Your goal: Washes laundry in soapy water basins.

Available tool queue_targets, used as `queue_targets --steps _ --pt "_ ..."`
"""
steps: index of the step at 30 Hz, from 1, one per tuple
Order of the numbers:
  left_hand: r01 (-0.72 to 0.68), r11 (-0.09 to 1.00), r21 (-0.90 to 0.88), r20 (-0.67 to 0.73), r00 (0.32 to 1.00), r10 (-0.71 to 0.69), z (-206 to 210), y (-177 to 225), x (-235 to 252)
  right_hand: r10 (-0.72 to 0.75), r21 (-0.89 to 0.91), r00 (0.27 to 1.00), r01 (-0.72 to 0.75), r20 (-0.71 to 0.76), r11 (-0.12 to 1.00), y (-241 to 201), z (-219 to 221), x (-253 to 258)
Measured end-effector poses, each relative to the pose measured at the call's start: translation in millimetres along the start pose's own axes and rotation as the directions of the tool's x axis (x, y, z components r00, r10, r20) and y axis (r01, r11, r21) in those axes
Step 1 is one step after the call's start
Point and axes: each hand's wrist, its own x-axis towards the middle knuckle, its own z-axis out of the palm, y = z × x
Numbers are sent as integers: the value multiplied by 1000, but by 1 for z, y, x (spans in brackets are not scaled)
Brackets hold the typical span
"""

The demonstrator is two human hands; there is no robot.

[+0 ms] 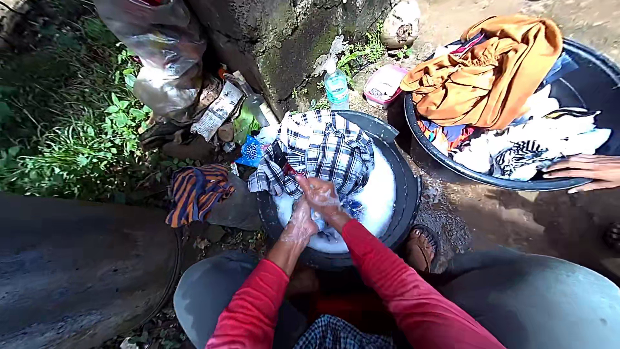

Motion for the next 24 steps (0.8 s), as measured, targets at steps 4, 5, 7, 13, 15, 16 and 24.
queue_targets --steps 4,5,7,13,15,16,24 --pt "-112 992 -54 143 983 118 -9 27 -11 555 6 824 -558 -117 830 69 -94 31" --pt "-124 990 -68 147 980 133 -12 28 -8 575 16 806 -579 -140 815 63 -105 32" --pt "-131 989 -65 143 980 139 -14 28 0 561 15 819 -564 -124 826 51 -121 33" --pt "-218 873 435 110 976 189 14 -13 55 553 -95 821 -544 141 833 91 -146 28" --pt "-246 559 792 211 969 128 24 -48 87 677 -344 673 -586 298 734 126 -126 29" --pt "-246 322 914 247 968 37 26 -68 103 751 -481 571 -583 331 655 146 -111 24" --pt "-33 -50 998 25 988 -154 1 -148 125 886 -570 250 -690 389 445 210 -46 -28"
